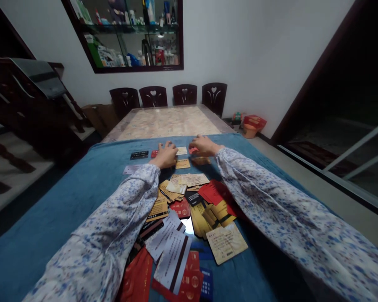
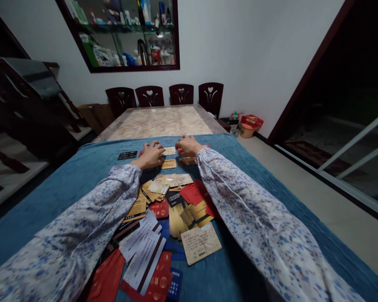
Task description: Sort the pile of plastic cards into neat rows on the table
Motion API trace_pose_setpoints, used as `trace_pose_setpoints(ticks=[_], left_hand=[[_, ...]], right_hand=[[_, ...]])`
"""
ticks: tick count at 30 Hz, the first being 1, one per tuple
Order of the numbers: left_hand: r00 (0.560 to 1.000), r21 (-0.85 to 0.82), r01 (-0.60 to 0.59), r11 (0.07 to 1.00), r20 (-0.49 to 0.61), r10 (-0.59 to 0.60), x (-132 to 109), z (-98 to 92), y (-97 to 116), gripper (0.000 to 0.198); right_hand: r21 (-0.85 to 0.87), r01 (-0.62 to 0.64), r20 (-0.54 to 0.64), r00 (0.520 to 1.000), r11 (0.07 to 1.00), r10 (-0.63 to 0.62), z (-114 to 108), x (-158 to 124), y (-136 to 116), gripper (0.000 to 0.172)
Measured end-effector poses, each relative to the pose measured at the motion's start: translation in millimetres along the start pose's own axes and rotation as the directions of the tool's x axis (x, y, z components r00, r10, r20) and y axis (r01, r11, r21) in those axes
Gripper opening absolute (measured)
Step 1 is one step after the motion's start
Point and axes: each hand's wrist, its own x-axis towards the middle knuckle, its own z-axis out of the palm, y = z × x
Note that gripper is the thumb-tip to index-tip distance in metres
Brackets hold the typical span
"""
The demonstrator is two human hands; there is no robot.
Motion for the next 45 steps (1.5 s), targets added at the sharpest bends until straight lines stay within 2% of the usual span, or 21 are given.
trace_pose_setpoints(ticks=[6, 13, 17, 23, 27, 31, 36, 40, 45], left_hand=[[0.999, 0.015, -0.05, 0.999, -0.015, 0.051, -21.4, -10.6, 21.3, 0.041], [0.99, -0.031, -0.139, 0.99, -0.031, 0.138, -45.7, -14.2, 49.8, 0.039], [0.982, -0.062, -0.185, 0.981, -0.041, 0.183, -60.4, -15.3, 68.3, 0.043], [0.962, -0.092, -0.27, 0.959, -0.077, 0.263, -84.3, -13.8, 99.6, 0.033], [0.949, -0.133, -0.312, 0.941, -0.098, 0.301, -100.1, -14.5, 119.8, 0.028], [0.949, -0.164, -0.315, 0.935, -0.071, 0.307, -110.5, -17.4, 135.7, 0.026], [0.956, -0.19, -0.295, 0.937, -0.066, 0.287, -115.5, -16.0, 146.0, 0.038], [0.962, -0.202, -0.272, 0.941, -0.07, 0.263, -116.4, -11.7, 148.5, 0.034], [0.971, -0.194, -0.237, 0.952, -0.065, 0.228, -118.2, -11.0, 151.5, 0.029]], right_hand=[[0.008, -0.014, -0.007, 1.0, 1.0, 0.014, -0.5, -34.0, -0.8, 0.028], [0.038, 0.001, -0.039, 0.999, 0.999, 0.0, -1.0, -72.1, -9.3, 0.023], [0.034, 0.007, -0.05, 0.999, 0.999, -0.006, 3.1, -92.3, -13.8, 0.022], [0.064, 0.009, -0.077, 0.997, 0.998, -0.004, 16.3, -123.7, -14.1, 0.02], [0.119, 0.089, -0.133, 0.988, 0.989, -0.073, 27.0, -141.5, -9.1, 0.017], [0.159, 0.133, -0.133, 0.985, 0.978, -0.112, 31.9, -153.8, -8.0, 0.017], [0.188, 0.166, -0.139, 0.98, 0.968, -0.142, 34.0, -162.2, -9.3, 0.021], [0.208, 0.221, -0.135, 0.971, 0.953, -0.196, 34.5, -167.8, -9.2, 0.016], [0.193, 0.205, -0.029, 0.979, 0.96, -0.204, 32.0, -172.9, -10.6, 0.019]])
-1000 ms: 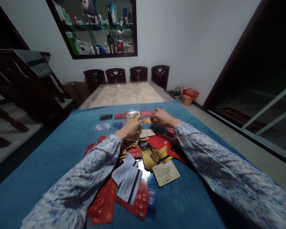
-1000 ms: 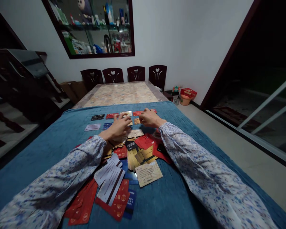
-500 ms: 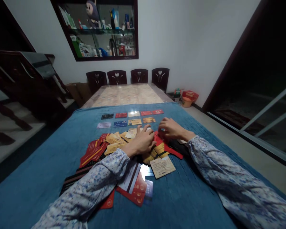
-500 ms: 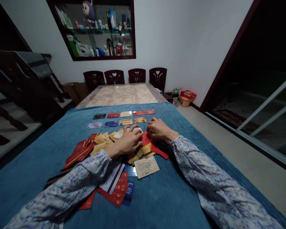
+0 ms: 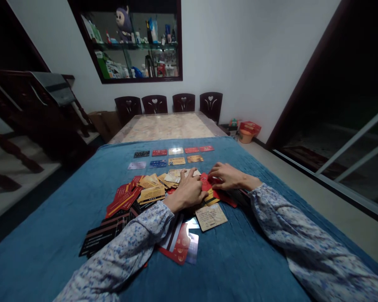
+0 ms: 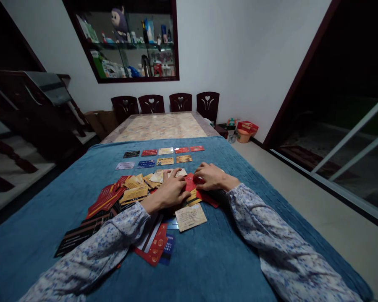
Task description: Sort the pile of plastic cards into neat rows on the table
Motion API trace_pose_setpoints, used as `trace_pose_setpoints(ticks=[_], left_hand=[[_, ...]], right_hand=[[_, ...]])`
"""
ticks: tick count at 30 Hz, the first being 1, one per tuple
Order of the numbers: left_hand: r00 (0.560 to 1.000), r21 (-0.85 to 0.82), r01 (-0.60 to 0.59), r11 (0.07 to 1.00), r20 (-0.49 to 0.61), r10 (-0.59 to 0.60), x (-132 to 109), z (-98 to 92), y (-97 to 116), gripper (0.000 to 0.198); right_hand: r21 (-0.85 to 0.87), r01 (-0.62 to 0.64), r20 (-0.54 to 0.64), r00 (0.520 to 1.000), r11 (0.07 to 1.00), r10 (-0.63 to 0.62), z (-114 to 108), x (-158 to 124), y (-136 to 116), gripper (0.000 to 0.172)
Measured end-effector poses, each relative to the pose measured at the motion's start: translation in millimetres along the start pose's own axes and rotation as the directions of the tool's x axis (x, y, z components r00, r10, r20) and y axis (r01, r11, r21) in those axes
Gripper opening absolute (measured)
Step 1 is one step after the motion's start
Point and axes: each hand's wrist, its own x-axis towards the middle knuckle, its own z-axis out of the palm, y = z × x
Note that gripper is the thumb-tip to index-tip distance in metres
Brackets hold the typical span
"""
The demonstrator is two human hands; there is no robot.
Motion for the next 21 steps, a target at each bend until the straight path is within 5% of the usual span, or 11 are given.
trace_pose_setpoints(ticks=[7, 21], left_hand=[[1.0, 0.081, 0.008, 0.997, -0.016, -0.007, -2.4, -5.1, 7.2, 0.032], [0.985, 0.248, -0.167, 0.954, 0.079, 0.152, -5.9, -17.3, 10.4, 0.019]], right_hand=[[0.002, -0.006, 0.033, 0.999, 1.0, 0.006, 2.0, 2.6, -3.8, 0.025], [0.045, 0.087, 0.01, 0.996, 0.995, -0.088, -1.7, 3.7, -8.9, 0.031]])
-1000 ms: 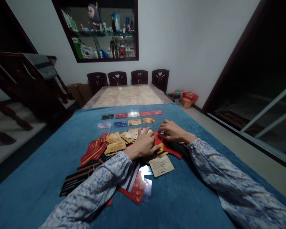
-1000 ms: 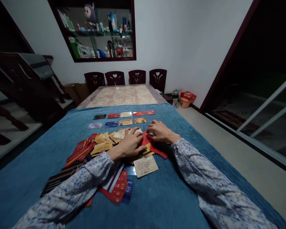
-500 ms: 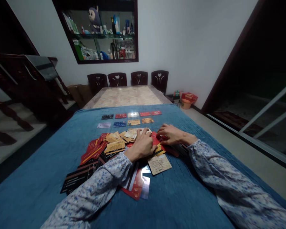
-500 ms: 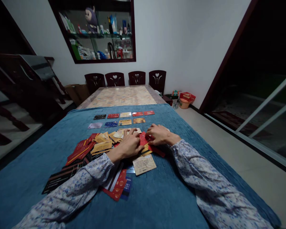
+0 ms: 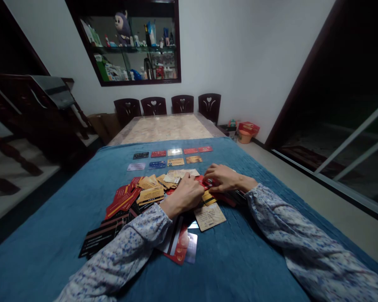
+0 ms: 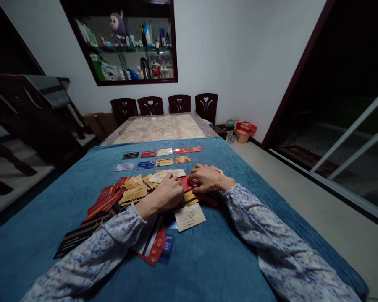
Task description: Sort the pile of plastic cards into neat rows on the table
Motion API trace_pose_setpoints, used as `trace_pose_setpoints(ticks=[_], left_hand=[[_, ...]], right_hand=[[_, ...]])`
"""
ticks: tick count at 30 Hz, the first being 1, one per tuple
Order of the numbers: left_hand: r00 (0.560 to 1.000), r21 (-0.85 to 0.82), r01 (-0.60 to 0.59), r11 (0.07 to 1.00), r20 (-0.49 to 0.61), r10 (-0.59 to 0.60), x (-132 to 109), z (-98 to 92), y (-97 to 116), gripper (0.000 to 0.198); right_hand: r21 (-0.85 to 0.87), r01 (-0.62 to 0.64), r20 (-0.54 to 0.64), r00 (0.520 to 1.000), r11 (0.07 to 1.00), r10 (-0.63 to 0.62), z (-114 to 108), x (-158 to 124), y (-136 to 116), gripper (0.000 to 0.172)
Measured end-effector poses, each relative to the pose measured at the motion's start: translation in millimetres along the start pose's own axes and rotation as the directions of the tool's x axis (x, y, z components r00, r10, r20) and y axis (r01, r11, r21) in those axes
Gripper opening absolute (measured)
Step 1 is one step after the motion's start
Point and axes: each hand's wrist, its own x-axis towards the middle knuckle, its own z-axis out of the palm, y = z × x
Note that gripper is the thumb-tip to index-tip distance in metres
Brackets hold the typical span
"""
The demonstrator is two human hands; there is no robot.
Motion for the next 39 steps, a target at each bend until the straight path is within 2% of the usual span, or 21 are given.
trace_pose_setpoints(ticks=[7, 11, 16, 24, 29, 39], left_hand=[[1.0, 0.008, -0.021, 1.0, 0.003, 0.021, -1.4, -10.1, -6.1, 0.016], [0.999, -0.016, 0.029, 0.999, 0.037, -0.028, -1.6, -15.7, -13.2, 0.018], [0.994, -0.035, 0.101, 0.994, 0.045, -0.099, -0.9, -21.2, -23.8, 0.02], [0.983, -0.133, 0.18, 0.975, 0.058, -0.174, -5.2, -29.4, -29.8, 0.019], [0.975, -0.172, 0.217, 0.961, 0.074, -0.207, -8.6, -34.1, -31.5, 0.02], [0.981, -0.233, 0.17, 0.958, -0.055, -0.187, -9.8, -32.4, -34.6, 0.02]], right_hand=[[0.002, 0.05, -0.058, 0.997, 0.999, -0.049, 2.2, 1.4, 1.0, 0.024], [0.013, 0.095, -0.12, 0.988, 0.995, -0.093, 5.3, 3.6, 2.9, 0.022], [0.003, 0.07, -0.193, 0.979, 0.998, -0.068, 7.5, 6.5, 3.0, 0.016], [0.077, 0.057, -0.188, 0.981, 0.995, -0.042, 3.4, 3.5, 0.5, 0.008], [0.125, 0.066, -0.174, 0.984, 0.99, -0.044, -1.3, -0.6, -1.9, 0.024], [0.221, 0.147, -0.221, 0.97, 0.964, -0.097, -3.8, -1.2, -4.0, 0.039]])
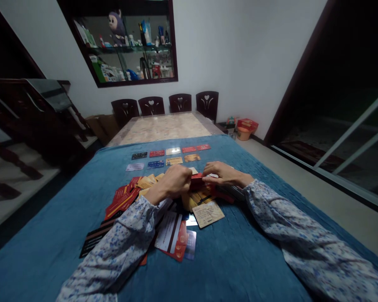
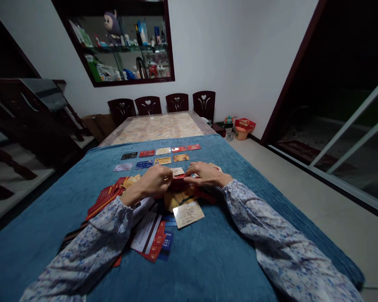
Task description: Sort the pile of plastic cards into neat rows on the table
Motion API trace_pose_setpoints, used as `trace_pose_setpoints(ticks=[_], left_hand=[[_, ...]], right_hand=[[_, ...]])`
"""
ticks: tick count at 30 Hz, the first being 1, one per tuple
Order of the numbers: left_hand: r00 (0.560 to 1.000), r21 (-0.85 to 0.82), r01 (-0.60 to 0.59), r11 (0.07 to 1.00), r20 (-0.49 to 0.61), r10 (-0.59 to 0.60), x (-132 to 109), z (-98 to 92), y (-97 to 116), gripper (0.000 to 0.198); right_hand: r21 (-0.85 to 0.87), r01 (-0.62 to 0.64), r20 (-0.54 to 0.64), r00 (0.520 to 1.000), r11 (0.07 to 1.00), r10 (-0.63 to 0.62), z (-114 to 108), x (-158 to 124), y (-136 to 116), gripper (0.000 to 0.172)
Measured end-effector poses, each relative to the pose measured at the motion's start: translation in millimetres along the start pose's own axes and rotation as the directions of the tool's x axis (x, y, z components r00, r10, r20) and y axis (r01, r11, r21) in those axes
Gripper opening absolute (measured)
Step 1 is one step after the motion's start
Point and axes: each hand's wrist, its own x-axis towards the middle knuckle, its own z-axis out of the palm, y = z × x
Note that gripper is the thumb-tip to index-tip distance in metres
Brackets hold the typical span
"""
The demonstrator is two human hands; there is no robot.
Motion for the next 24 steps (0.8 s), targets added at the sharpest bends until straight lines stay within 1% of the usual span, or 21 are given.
trace_pose_setpoints(ticks=[4, 7, 9, 12, 14, 19, 21, 24], left_hand=[[0.998, -0.005, -0.02, 1.0, -0.059, 0.02, -1.1, -3.5, -0.5, 0.019], [0.995, -0.006, -0.022, 1.0, -0.098, 0.022, -1.3, -5.2, -0.8, 0.018], [0.993, -0.017, -0.013, 1.0, -0.116, 0.011, -0.6, -4.6, -2.3, 0.018], [0.992, -0.047, -0.005, 0.999, -0.125, -0.001, 1.3, -1.2, -6.8, 0.018], [0.992, -0.064, 0.003, 0.998, -0.127, -0.011, 2.9, 2.1, -10.4, 0.018], [0.994, -0.113, 0.032, 0.993, -0.1, -0.044, 7.2, 14.4, -18.3, 0.015], [0.995, -0.121, 0.039, 0.992, -0.089, -0.05, 8.5, 20.0, -20.3, 0.02], [0.997, -0.091, 0.055, 0.994, -0.041, -0.059, 9.2, 25.4, -20.9, 0.032]], right_hand=[[0.0, 0.024, -0.031, 0.999, 1.0, -0.024, -2.8, 0.3, -4.4, 0.045], [-0.026, 0.042, -0.062, 0.997, 0.999, -0.043, -3.8, 0.6, -7.1, 0.045], [-0.048, 0.034, -0.079, 0.996, 0.998, -0.038, -2.8, 0.8, -6.2, 0.04], [-0.054, -0.011, -0.114, 0.993, 0.999, 0.005, 1.2, 1.0, -0.8, 0.026], [-0.044, -0.036, -0.145, 0.989, 0.998, 0.029, 4.7, 1.1, 4.3, 0.022], [-0.025, -0.048, -0.185, 0.982, 0.999, 0.043, 11.5, 2.2, 13.2, 0.032], [-0.017, -0.063, -0.184, 0.981, 0.998, 0.058, 13.2, 2.5, 13.9, 0.035], [0.007, -0.101, -0.177, 0.979, 0.995, 0.101, 15.8, 2.3, 13.7, 0.042]])
